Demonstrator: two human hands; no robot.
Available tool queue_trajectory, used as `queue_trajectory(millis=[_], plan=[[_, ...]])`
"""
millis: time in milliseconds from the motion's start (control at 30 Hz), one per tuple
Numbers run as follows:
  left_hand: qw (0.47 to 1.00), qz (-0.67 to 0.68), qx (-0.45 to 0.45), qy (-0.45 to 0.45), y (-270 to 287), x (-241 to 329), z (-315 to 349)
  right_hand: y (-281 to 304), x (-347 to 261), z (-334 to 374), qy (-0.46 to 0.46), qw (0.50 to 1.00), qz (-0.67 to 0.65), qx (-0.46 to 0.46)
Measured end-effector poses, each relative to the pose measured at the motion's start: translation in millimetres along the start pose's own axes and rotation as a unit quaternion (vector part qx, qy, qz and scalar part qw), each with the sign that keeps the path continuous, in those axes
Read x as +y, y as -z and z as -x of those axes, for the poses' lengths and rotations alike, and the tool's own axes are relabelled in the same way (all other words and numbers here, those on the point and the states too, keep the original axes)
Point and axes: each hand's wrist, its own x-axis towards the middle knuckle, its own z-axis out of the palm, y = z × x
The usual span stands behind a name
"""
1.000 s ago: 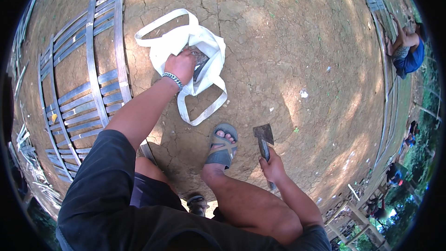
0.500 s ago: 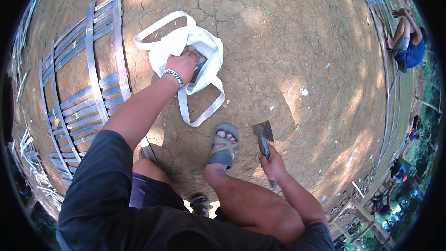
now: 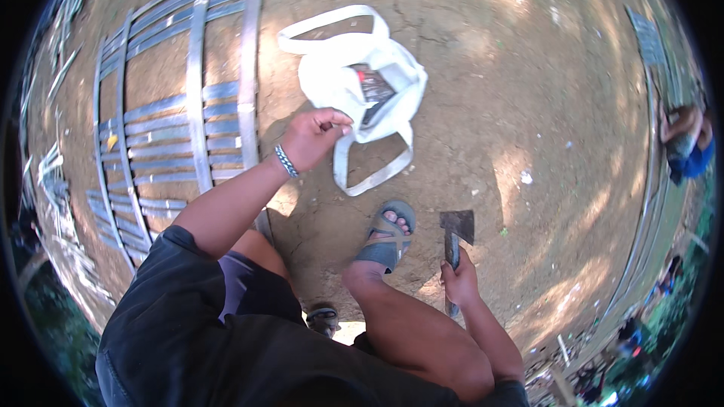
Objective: The person constructs a bamboo panel on the ground by weaving and aligning bamboo strips and securing them using a hammer and small nails.
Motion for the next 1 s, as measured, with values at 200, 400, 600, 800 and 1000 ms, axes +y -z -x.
queue_trajectory(millis=[200,400,600,800,1000], plan=[[0.980,-0.029,0.195,0.036,89.7,-80.8,166.3,16.8,-18.6,-14.2,0.081,0.992,0.079,-0.060],[0.839,-0.190,0.498,0.107,158.6,-175.6,246.8,-4.1,-133.5,-4.9,0.094,0.966,0.198,-0.134],[0.791,-0.212,0.569,0.078,171.2,-200.3,221.7,-84.1,-220.6,17.0,0.133,0.947,0.231,-0.178],[0.761,-0.157,0.621,0.108,171.0,-205.1,208.9,-160.3,-225.3,27.0,0.156,0.932,0.233,-0.228],[0.721,-0.222,0.624,0.202,169.2,-205.7,204.4,-224.4,-217.4,27.4,0.144,0.907,0.310,-0.245]])
